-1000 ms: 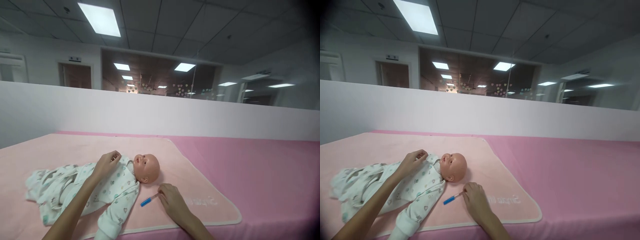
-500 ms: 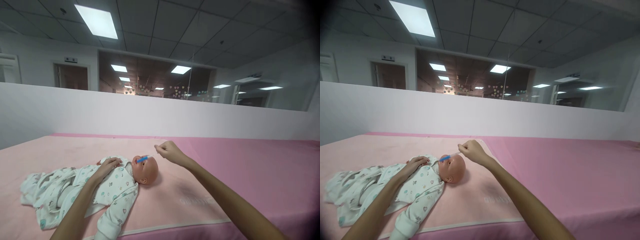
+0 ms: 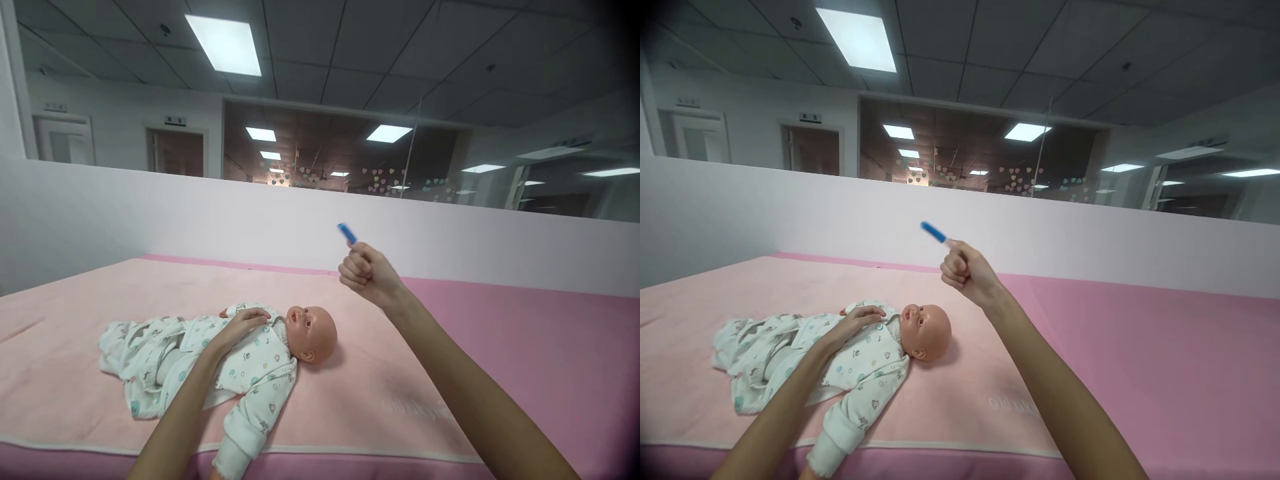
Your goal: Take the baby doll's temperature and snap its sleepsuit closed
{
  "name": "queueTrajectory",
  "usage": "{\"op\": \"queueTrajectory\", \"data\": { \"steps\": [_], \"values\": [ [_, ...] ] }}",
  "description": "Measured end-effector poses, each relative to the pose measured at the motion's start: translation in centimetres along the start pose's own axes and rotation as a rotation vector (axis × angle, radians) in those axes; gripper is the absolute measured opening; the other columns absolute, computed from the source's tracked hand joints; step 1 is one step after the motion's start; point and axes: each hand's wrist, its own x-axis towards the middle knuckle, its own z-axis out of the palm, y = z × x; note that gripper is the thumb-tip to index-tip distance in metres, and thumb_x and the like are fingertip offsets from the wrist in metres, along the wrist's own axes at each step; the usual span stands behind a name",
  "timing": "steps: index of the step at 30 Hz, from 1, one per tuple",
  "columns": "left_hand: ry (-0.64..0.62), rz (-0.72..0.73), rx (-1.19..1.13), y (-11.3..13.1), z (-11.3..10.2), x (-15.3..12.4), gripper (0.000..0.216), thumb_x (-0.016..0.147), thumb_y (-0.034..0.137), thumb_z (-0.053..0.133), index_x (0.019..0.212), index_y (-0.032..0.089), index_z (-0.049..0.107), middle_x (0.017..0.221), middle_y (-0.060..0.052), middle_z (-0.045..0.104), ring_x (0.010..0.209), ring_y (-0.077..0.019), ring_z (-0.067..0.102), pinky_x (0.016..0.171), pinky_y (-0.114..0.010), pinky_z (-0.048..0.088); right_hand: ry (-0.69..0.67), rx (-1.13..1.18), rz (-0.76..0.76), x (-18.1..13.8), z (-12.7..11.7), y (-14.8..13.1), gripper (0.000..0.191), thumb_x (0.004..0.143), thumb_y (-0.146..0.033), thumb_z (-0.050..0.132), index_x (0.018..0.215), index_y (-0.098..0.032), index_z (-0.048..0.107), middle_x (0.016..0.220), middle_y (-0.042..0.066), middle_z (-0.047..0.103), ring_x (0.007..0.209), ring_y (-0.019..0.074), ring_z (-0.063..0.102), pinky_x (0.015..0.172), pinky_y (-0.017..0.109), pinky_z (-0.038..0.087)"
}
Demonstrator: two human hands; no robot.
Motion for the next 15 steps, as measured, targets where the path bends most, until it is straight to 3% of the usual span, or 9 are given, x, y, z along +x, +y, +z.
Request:
{"op": "queueTrajectory", "data": {
  "steps": [6, 11, 15],
  "values": [
    [-0.007, -0.003, -0.010, 0.1, 0.0, -0.1, 0.033, 0.067, 0.042, 0.057, 0.088, 0.017, 0.064, 0.090, -0.006, 0.063, 0.093, -0.0237, 0.054, 0.079, -0.030, 0.039, -0.008, -0.308, 0.191, -1.5, -0.4, -0.1, 0.048, 0.075, -0.035, 0.055, 0.034, -0.018, 0.035, 0.031, -0.007, 0.026, 0.034, 0.0033, 0.020, 0.038, 0.022, 0.018],
    [0.012, 0.008, 0.010, -0.2, 0.0, 0.1, 0.035, 0.065, 0.043, 0.059, 0.087, 0.017, 0.065, 0.089, -0.006, 0.064, 0.091, -0.0238, 0.054, 0.078, -0.031, 0.039, 0.081, 0.006, 0.203, -1.2, -0.6, 0.0, 0.051, 0.076, -0.034, 0.045, 0.033, -0.021, 0.020, 0.028, -0.007, 0.016, 0.031, 0.0053, 0.017, 0.034, 0.023, 0.015],
    [0.013, 0.000, -0.019, -0.2, -0.1, 0.0, 0.036, 0.065, 0.043, 0.060, 0.089, 0.017, 0.065, 0.090, -0.006, 0.065, 0.092, -0.0235, 0.055, 0.080, -0.030, 0.039, 0.190, -0.100, 0.269, -0.9, -1.0, 1.4, 0.048, 0.070, -0.027, 0.055, 0.037, -0.020, 0.022, 0.030, -0.008, 0.019, 0.033, 0.0037, 0.016, 0.035, 0.022, 0.013]
  ]
}}
